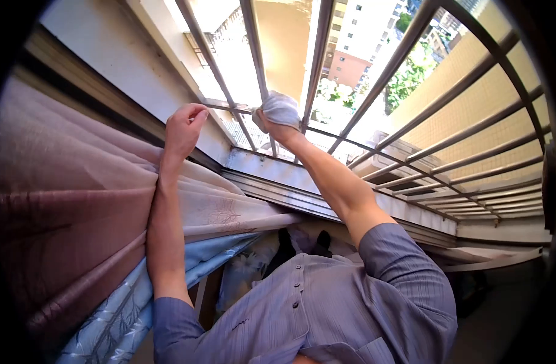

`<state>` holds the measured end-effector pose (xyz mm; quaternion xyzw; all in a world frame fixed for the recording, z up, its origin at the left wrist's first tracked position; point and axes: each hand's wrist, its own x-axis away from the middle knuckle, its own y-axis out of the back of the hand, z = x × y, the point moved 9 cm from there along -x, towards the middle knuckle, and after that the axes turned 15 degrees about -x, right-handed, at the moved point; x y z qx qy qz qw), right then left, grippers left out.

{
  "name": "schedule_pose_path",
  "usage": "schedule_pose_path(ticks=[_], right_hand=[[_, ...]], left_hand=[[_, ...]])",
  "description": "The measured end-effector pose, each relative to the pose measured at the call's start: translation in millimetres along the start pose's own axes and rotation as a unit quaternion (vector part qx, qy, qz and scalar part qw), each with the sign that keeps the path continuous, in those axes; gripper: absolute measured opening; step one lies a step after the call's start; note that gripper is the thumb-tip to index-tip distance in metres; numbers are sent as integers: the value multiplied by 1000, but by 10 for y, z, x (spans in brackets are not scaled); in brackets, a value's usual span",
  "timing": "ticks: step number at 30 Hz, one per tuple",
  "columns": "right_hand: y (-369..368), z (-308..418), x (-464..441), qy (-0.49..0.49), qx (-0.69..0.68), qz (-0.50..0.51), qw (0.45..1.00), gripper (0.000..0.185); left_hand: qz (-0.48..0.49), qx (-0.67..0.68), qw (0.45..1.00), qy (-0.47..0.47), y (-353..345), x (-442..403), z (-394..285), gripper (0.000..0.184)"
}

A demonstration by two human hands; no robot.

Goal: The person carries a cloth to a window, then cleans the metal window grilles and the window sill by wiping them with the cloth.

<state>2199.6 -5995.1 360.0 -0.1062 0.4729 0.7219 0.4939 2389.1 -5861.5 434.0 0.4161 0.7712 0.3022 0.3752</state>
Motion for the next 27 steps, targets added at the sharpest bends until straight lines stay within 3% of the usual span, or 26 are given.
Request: schedule_pose_path(ticks=[1, 4, 6, 8, 9, 10, 12, 13, 16, 18, 20, 24, 26, 27], right_hand=[[-32, 17, 50, 52, 41, -24, 997, 25], [-179, -179, 154, 52, 20, 51, 997, 29], [62, 66, 177, 37, 35, 110, 993, 17], [55, 248, 306, 118, 280, 159, 939, 14], [-11, 72, 340, 13, 226, 200, 953, 13], [31, 15, 344, 12, 230, 199, 953, 13], [-18, 147, 401, 121, 263, 220, 932, 14], [-104, 37, 408, 59, 262, 263, 927, 16], [-168, -104, 327, 113, 163, 225, 954, 15], [-184, -39, 297, 91, 358, 272, 889, 16], [-225, -123, 317, 61, 263, 219, 937, 17], [-161, -139, 439, -1, 309, 239, 921, 17], [85, -125, 624, -131, 123, 231, 956, 22], [66, -132, 833, -148, 90, 288, 942, 21]], left_hand=[[8, -3, 1000, 4, -15, 7, -17, 18], [40, -3, 999, 7, -105, 53, 7, 18], [44, 6, 999, -3, -127, 16, -57, 18], [60, -9, 998, -16, -134, 16, -164, 17], [44, -9, 998, -34, -144, 5, -169, 18], [44, -5, 998, -37, -166, -12, -170, 18], [51, -19, 998, -41, -97, 27, -195, 18], [53, -5, 998, -34, -75, 52, -195, 17], [35, -19, 999, -37, -20, 77, -137, 17], [41, -37, 998, -30, -7, 87, -108, 18], [53, -50, 997, -28, -20, 106, -113, 18], [52, -30, 997, -40, -23, 87, -127, 18], [51, -28, 998, -34, 2, 77, -130, 18], [54, -25, 998, -29, 2, 82, -117, 18]])
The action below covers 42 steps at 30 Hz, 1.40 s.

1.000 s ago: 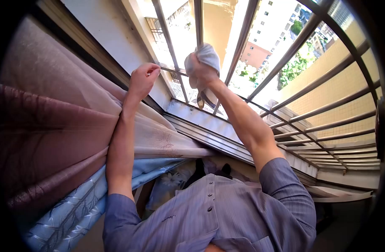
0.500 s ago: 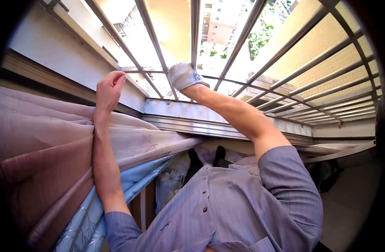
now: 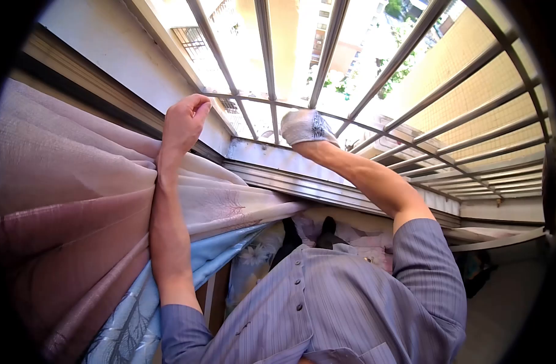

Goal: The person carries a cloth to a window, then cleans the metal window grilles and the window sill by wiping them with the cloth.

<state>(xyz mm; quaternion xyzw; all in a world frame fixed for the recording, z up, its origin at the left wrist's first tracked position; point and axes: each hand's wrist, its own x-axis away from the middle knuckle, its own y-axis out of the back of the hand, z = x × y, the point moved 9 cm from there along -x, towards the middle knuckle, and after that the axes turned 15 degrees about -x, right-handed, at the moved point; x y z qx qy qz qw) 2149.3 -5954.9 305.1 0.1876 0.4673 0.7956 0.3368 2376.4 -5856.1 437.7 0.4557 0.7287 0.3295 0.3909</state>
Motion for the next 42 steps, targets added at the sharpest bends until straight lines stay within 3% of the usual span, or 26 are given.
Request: schedule_pose_path(ticks=[1, 2, 3, 5, 6, 7, 9, 10, 13, 14, 15, 16, 18, 19, 22, 23, 25, 27, 28, 30, 33, 35, 37, 39, 41, 42], right_hand=[[-188, -42, 137, -5, -28, 64, 998, 21], [-504, -4, 233, 9, 46, 210, 977, 20], [-816, -139, 210, -19, -38, 176, 983, 19], [-467, 138, 252, 95, -294, -13, 951, 15], [-321, 262, 219, 56, -326, -20, 944, 18], [-94, 393, 159, 104, -345, -156, 920, 15], [311, 748, -94, 136, -357, -241, 892, 18], [466, 905, -275, 119, -384, -227, 887, 21], [1141, 1633, -887, 203, -345, -243, 883, 32], [1351, 1819, -1156, 192, -340, -215, 895, 34], [1664, 2005, -1262, 153, -346, -198, 904, 48], [1831, 2076, -1493, 114, -396, -181, 893, 49], [2238, 2322, -1692, 217, -426, -285, 831, 34], [2360, 2420, -1860, 181, -328, -291, 880, 29], [2469, 2471, -1667, 219, -181, -408, 868, 29], [2419, 2405, -1744, 268, -233, -411, 840, 30], [2061, 2196, -1678, 229, -302, -280, 882, 31], [1536, 1861, -1733, 144, -273, -220, 925, 32], [1338, 1679, -1619, 142, -295, -251, 911, 27], [782, 1313, -1442, 118, -344, -218, 906, 26], [-88, 902, -1304, 184, -117, -170, 961, 17], [-74, 875, -1270, 178, -96, -239, 950, 13], [-145, 883, -1254, 186, -34, -198, 962, 14], [-100, 941, -1139, 253, 19, -240, 937, 13], [-241, 944, -1155, 243, 161, -179, 940, 14], [-138, 1009, -1081, 240, 162, -180, 940, 14]], left_hand=[[-2, -1, 1000, -1, 14, 11, -7, 18], [-1, -7, 1000, 5, 32, 1, 5, 17], [0, -12, 1000, 12, 44, -13, 18, 16], [-4, -7, 1000, 19, 43, -24, 47, 16], [-2, -1, 1000, 25, 63, -25, 71, 15], [-19, -13, 999, 23, 116, -52, 76, 15], [-69, 8, 997, 27, 201, -16, 101, 15], [-81, 0, 996, 24, 237, -10, 114, 15], [-103, 34, 992, 61, 306, -8, 305, 15], [-103, 63, 990, 71, 279, 0, 399, 15], [-103, 95, 987, 80, 267, -2, 446, 15], [-87, 109, 986, 89, 279, 6, 418, 14], [-88, 99, 987, 91, 280, 27, 427, 14], [-91, 90, 987, 99, 278, 4, 451, 14], [-78, 73, 990, 90, 276, 19, 384, 14], [-87, 72, 991, 78, 250, -13, 352, 14], [-76, 72, 992, 68, 235, -10, 299, 15], [-72, 67, 993, 58, 226, -35, 258, 15], [-74, 67, 993, 56, 231, -53, 250, 15], [-67, 52, 995, 59, 199, -43, 233, 15], [-60, 32, 996, 60, 173, -43, 211, 14], [-68, 31, 996, 52, 156, -88, 221, 15], [-57, 29, 997, 48, 105, 15, 226, 16], [-56, -3, 998, 33, 76, -37, 164, 13], [-55, -8, 998, 12, 59, -40, 86, 14], [-46, -13, 999, 14, 49, -25, 73, 14]])
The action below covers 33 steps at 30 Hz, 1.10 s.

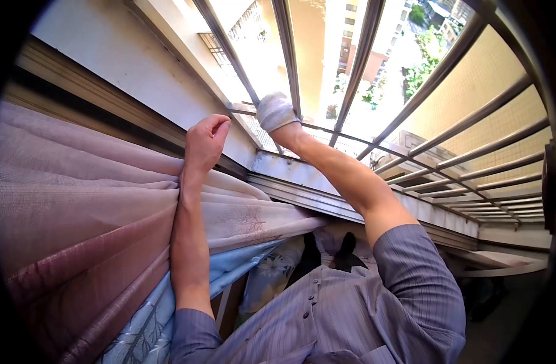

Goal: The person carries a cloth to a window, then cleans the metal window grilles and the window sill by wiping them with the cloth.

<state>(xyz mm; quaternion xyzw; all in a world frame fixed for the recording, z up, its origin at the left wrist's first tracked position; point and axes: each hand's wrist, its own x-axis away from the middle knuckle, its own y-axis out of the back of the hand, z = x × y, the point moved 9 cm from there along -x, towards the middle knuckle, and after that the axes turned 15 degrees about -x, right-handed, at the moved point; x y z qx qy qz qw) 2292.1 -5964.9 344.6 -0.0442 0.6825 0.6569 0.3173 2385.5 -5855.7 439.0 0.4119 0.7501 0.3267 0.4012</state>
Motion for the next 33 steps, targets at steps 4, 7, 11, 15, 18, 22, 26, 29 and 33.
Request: schedule_pose_path(ticks=[4, 7, 11, 15, 18, 22, 26, 29, 33], right_hand=[[-164, 138, 183, -11, 64, 146, 987, 17], [-968, 187, 1009, -78, -154, 267, 948, 18], [-799, 322, 1596, -215, -542, 102, 806, 17], [-685, 217, 1313, -407, -778, -35, 477, 16], [278, 242, 381, -277, -797, -149, 516, 16], [1220, 270, -795, -91, -655, -288, 693, 22], [1602, 252, -1950, -7, -430, -305, 850, 19], [1752, 330, -2061, 31, -332, -353, 874, 13], [1347, 429, -1629, 117, -266, -321, 901, 16]], left_hand=[[8, 7, 1000, 12, 26, 12, 69, 14], [7, 10, 1000, 21, 80, 20, 111, 14], [-8, 27, 999, 23, 92, 50, 130, 15], [-47, 38, 998, 24, 201, 0, 190, 14], [-151, 175, 970, 68, 372, 10, 425, 18], [-229, 300, 915, 143, 621, 71, 545, 18], [-205, 319, 909, 172, 581, 104, 649, 18], [-189, 318, 917, 152, 528, 75, 580, 18], [-168, 302, 927, 146, 483, 34, 503, 16]])
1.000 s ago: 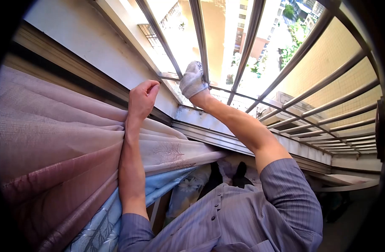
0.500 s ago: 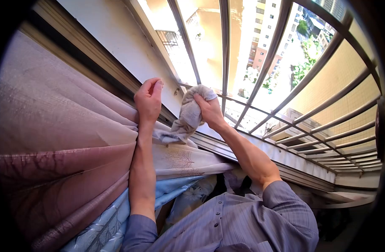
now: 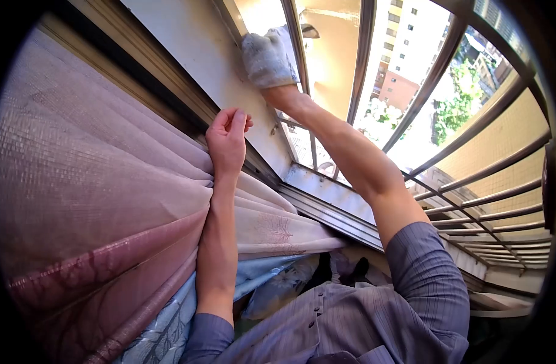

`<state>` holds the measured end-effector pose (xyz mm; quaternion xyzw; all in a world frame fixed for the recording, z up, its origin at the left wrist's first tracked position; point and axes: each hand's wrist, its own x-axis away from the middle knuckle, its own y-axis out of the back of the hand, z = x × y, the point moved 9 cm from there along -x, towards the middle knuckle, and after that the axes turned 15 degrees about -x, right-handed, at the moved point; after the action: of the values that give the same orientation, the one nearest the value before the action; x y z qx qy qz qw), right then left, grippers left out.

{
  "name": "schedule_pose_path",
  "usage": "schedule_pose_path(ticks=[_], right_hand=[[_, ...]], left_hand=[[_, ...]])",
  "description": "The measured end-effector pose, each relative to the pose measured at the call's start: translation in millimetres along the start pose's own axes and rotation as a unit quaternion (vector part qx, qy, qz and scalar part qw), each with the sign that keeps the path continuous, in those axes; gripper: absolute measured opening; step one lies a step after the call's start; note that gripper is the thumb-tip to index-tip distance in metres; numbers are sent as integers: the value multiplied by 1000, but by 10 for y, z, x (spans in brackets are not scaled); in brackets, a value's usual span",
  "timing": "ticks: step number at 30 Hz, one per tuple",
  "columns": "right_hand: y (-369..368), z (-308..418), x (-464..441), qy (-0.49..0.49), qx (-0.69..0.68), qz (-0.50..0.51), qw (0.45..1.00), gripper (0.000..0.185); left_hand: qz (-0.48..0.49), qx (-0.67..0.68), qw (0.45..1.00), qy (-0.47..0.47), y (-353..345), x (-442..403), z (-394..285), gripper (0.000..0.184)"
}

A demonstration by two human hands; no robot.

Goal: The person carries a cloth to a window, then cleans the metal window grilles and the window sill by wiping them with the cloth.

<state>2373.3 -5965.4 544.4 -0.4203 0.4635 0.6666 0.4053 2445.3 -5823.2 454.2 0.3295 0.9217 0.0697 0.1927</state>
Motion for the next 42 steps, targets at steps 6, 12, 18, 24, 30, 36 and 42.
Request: schedule_pose_path(ticks=[6, 12, 18, 24, 30, 36, 42], right_hand=[[-766, -486, 2130, -227, 218, 352, 882, 41], [-430, -92, 2825, -61, 175, 336, 923, 42], [577, -378, 4093, -550, -48, 373, 746, 20], [1481, 378, 5381, -822, -411, -189, 346, 27], [1678, 408, 4362, -670, -542, -301, 409, 44], [2350, 662, 3062, -520, -542, -314, 581, 53], [2091, 214, 3026, -247, 247, 168, 922, 26]], left_hand=[[12, -30, 999, -9, -158, 16, -37, 15], [17, -91, 995, -36, -135, 4, 79, 14], [58, -147, 987, -37, -211, -12, 132, 15], [79, -142, 986, -26, -348, 15, 238, 15], [166, -101, 978, 75, -657, 229, 679, 16], [215, -87, 967, 104, -790, 342, 790, 18], [261, -76, 956, 114, -945, 445, 876, 16]])
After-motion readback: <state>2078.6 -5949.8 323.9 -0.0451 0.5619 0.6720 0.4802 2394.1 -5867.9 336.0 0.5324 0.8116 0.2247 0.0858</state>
